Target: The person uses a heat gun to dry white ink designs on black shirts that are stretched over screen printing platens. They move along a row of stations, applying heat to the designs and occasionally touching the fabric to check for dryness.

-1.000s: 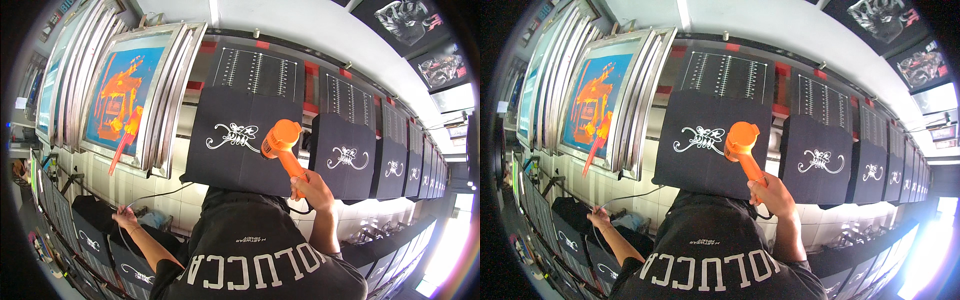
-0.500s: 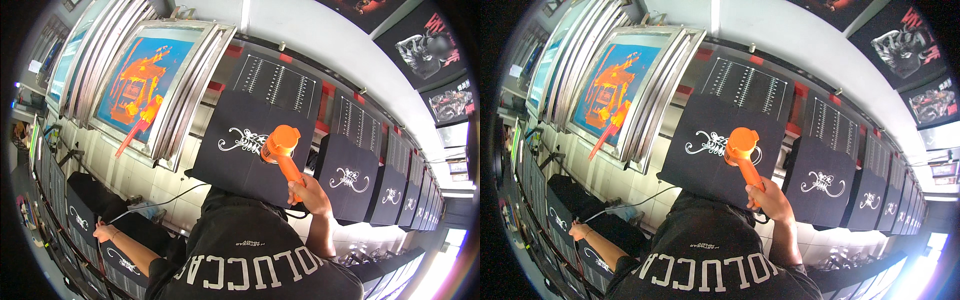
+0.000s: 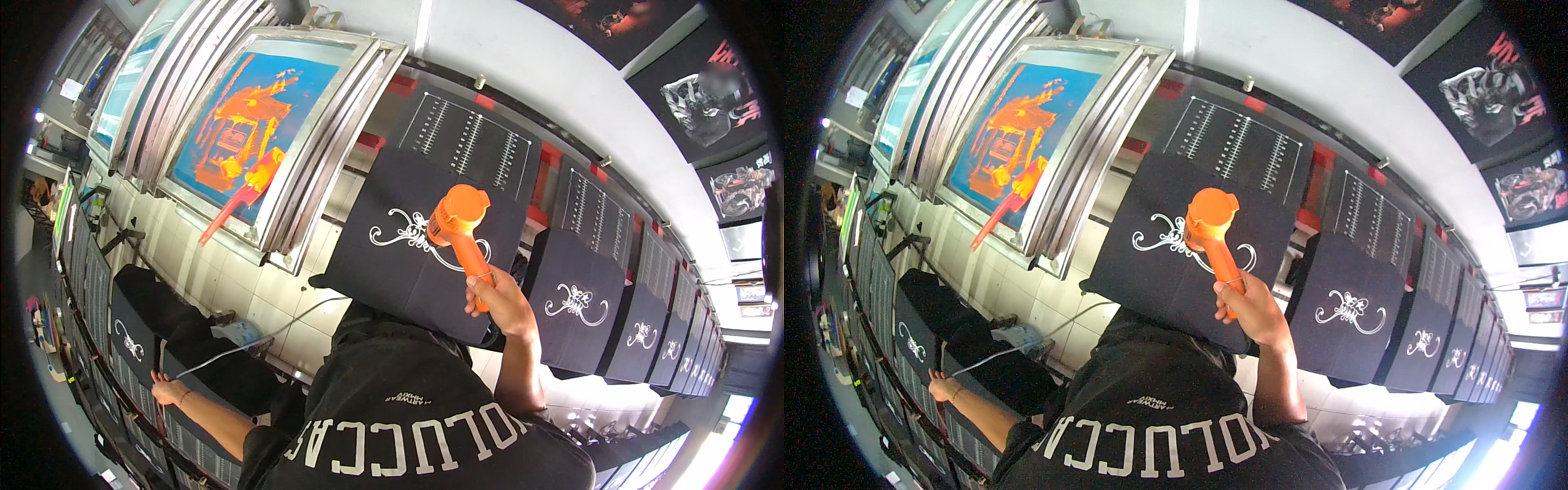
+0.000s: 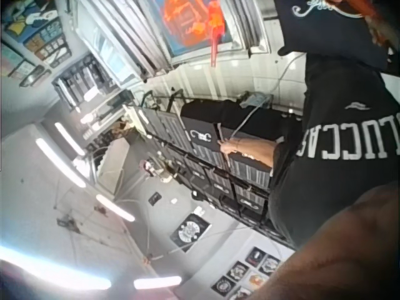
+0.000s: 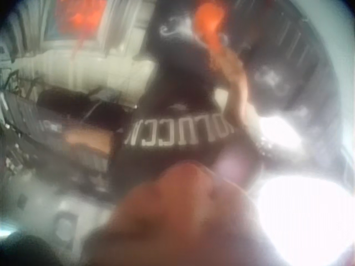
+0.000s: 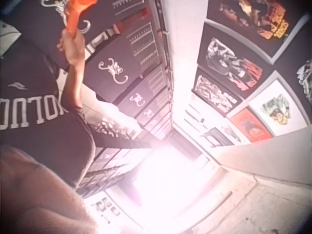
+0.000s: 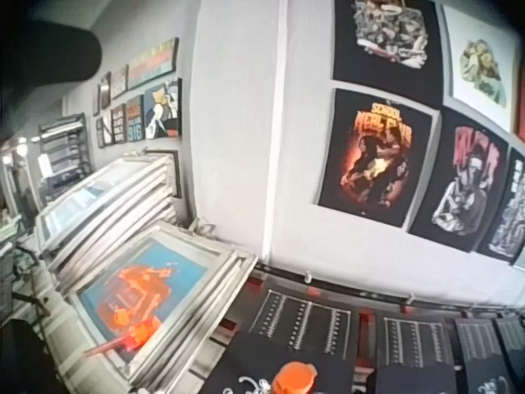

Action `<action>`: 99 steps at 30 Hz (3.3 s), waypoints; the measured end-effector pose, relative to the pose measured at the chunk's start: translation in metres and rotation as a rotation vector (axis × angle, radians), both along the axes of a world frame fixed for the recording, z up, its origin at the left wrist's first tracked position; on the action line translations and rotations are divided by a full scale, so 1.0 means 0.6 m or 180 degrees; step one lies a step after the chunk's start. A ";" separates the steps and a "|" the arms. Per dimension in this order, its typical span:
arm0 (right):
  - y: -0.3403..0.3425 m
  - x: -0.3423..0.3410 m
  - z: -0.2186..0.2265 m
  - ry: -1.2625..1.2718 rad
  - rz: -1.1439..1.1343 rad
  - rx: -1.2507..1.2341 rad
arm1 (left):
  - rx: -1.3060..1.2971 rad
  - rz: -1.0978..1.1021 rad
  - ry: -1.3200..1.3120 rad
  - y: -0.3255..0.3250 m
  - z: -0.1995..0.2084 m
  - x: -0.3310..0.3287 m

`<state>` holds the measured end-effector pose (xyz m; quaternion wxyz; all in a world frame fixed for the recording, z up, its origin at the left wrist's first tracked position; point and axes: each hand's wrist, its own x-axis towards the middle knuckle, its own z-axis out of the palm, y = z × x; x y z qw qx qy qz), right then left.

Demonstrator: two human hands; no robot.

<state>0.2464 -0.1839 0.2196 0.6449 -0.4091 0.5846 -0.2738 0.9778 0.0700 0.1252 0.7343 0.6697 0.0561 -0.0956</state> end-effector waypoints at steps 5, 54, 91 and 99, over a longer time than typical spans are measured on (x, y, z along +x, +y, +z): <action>-0.003 0.007 0.002 -0.0029 0.0018 -0.0046 | 0.0089 0.0782 -0.0487 0.035 0.031 0.013; -0.049 0.116 0.019 0.0430 -0.0968 0.0138 | 0.1370 -0.1241 -0.0047 -0.446 -0.112 0.069; -0.027 0.086 0.003 0.0203 -0.1249 -0.0038 | 0.2371 -0.2304 0.2472 -0.236 -0.471 -0.265; -0.020 0.119 0.028 0.0197 -0.0940 0.0109 | 0.2521 -0.2536 0.2294 -0.250 -0.485 -0.264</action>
